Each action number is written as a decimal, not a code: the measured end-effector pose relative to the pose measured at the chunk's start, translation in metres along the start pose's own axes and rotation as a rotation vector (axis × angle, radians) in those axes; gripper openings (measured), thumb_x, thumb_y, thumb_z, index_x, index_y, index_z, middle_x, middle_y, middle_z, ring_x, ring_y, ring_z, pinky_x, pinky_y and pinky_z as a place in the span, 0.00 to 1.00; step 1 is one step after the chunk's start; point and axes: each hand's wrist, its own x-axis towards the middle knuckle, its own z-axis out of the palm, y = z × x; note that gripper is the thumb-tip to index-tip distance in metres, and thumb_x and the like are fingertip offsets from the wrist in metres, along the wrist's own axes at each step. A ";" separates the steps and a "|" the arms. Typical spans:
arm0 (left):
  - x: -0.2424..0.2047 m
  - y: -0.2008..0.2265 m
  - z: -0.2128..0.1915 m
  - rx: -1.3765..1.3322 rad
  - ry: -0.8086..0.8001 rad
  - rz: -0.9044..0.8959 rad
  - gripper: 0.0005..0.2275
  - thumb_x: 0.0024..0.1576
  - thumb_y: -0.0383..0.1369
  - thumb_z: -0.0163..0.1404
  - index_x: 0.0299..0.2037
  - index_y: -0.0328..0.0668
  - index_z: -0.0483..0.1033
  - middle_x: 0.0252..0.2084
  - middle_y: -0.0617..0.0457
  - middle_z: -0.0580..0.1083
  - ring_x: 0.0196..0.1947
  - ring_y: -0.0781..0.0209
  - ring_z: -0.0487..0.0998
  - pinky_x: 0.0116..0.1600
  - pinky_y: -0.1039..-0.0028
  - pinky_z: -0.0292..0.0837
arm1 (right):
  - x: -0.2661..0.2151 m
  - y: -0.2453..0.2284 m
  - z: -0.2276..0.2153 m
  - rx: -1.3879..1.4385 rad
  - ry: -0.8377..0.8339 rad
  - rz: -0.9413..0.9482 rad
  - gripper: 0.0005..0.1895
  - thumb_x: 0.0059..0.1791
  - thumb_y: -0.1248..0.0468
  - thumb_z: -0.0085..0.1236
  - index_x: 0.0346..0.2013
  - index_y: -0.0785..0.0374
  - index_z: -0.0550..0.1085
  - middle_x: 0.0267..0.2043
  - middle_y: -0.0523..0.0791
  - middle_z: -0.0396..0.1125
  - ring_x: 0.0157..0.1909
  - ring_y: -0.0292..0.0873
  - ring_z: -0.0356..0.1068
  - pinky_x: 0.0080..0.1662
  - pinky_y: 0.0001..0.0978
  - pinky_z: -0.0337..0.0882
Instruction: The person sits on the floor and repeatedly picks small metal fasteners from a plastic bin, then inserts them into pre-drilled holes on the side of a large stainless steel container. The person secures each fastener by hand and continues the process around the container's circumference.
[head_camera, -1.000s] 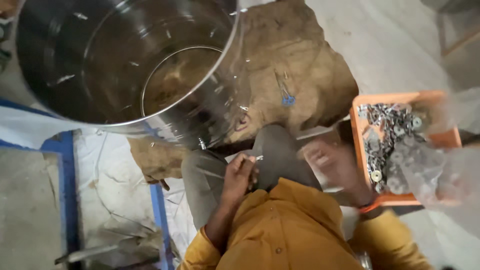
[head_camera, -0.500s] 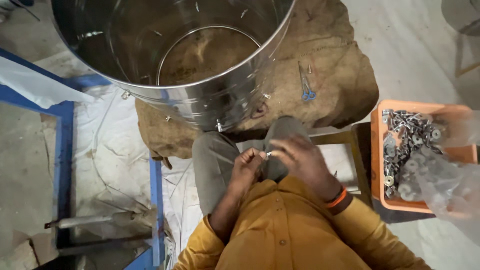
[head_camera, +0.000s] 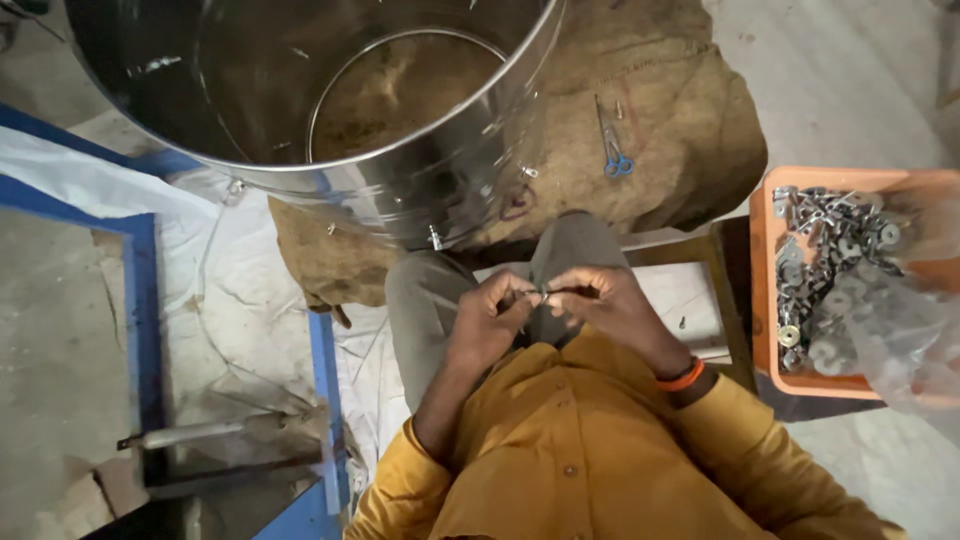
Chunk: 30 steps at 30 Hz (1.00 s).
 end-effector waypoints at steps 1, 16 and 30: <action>0.000 -0.003 0.001 0.004 0.008 -0.025 0.02 0.59 0.26 0.56 0.36 0.37 0.77 0.25 0.64 0.68 0.26 0.80 0.62 0.30 0.82 0.60 | 0.002 0.002 0.000 0.034 -0.007 0.000 0.12 0.50 0.65 0.60 0.46 0.68 0.78 0.38 0.44 0.76 0.37 0.32 0.75 0.38 0.26 0.76; -0.055 -0.061 -0.111 -1.024 0.628 -0.187 0.14 0.52 0.13 0.43 0.45 0.35 0.74 0.42 0.47 0.75 0.46 0.52 0.78 0.62 0.60 0.75 | 0.104 -0.078 -0.043 0.368 0.387 -0.476 0.05 0.55 0.76 0.60 0.45 0.66 0.77 0.39 0.45 0.74 0.36 0.36 0.75 0.39 0.28 0.80; -0.085 -0.086 -0.110 -0.849 0.609 -0.272 0.16 0.65 0.22 0.46 0.62 0.25 0.69 0.53 0.37 0.76 0.50 0.50 0.79 0.54 0.69 0.77 | 0.135 -0.083 -0.038 0.101 0.467 -0.621 0.05 0.57 0.76 0.62 0.46 0.68 0.75 0.38 0.40 0.72 0.36 0.28 0.71 0.41 0.24 0.78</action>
